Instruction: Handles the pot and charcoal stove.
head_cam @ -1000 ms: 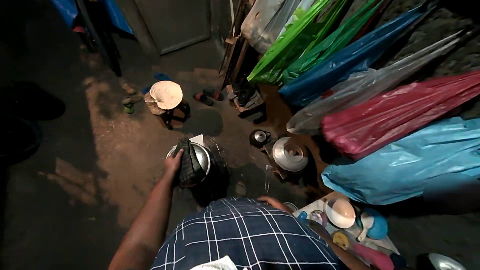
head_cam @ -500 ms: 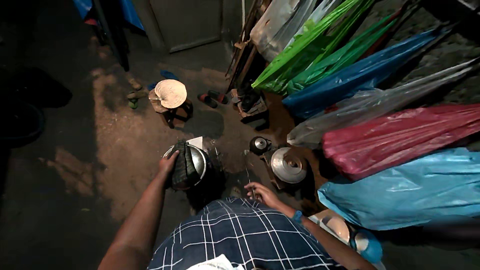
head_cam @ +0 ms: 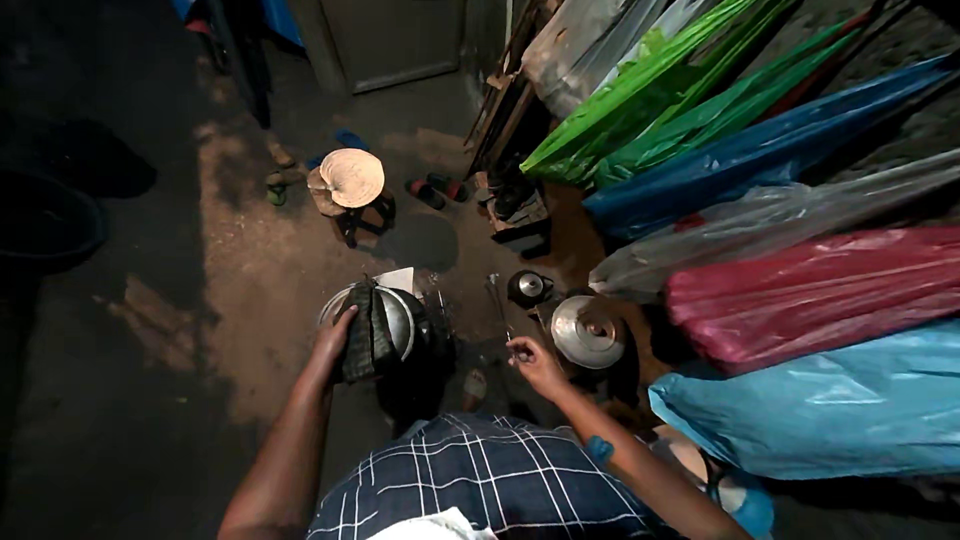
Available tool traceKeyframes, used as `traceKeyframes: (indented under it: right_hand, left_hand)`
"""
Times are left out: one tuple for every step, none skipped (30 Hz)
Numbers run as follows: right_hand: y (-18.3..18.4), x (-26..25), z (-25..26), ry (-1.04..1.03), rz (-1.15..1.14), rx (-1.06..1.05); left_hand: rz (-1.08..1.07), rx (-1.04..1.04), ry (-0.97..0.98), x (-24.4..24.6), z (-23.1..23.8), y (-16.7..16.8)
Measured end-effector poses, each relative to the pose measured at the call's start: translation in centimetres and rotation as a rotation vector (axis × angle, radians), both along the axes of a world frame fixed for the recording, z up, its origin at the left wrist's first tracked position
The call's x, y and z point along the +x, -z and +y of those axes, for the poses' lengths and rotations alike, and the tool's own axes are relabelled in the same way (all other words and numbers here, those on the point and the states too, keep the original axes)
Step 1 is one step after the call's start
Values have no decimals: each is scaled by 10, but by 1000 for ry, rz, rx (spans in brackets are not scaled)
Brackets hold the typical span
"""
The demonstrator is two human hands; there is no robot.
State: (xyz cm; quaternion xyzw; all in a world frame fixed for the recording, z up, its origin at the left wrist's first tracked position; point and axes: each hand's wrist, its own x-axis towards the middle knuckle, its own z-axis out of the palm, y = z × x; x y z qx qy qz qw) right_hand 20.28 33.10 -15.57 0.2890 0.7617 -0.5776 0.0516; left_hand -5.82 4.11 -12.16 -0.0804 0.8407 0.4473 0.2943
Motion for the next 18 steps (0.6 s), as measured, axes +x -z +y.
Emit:
traceKeyframes:
  right_hand:
    - [2, 4, 0, 30, -17, -37]
    - [5, 7, 1, 54, -46, -85]
    - [7, 9, 1, 73, -74, -140]
    - [9, 11, 0, 93, -99, -213]
    - [12, 13, -3, 114, -130, -297]
    - [17, 14, -6, 123, -164, -375]
    - [24, 15, -11, 122, -208, -427]
    - [32, 15, -16, 115, -268, -450]
    - [40, 13, -23, 90, -325, -443]
    - [48, 11, -30, 58, -367, -419]
    - [54, 8, -38, 15, -405, -378]
    - [59, 4, -45, -35, -441, -331]
    - [64, -1, -52, -77, -472, -302]
    - [68, -5, -59, -110, -492, -292]
    - [74, -10, -66, -138, -503, -283]
    - [82, -14, -71, -167, -504, -273]
    - [93, -17, -76, -191, -500, -262]
    - [102, -22, -81, -204, -497, -254]
  left_hand:
    - [-8, -11, -2, 2, -6, -9]
    - [-8, -34, -19, 3, -12, -18]
    - [-8, -64, -48, 5, -20, -26]
    - [-9, -95, -82, 6, -29, -32]
    - [-7, -123, -119, 8, -39, -38]
    - [-4, -131, -157, 10, -50, -42]
    - [7, -125, -194, 13, -61, -46]
    - [16, -115, -223, 17, -71, -50]
    - [26, -113, -250, 21, -80, -55]
    - [34, -122, -271, 25, -90, -59]
    - [44, -129, -299, 28, -102, -60]
    - [55, -129, -325, 32, -114, -60]
    - [66, -122, -341, 35, -126, -59]
    - [74, -112, -357, 39, -138, -57]
    - [74, -101, -377, 43, -151, -54]
    - [74, -97, -406, 46, -164, -50]
    - [76, -100, -430, 50, -176, -45]
    - [71, -111, -446, 54, -188, -42]
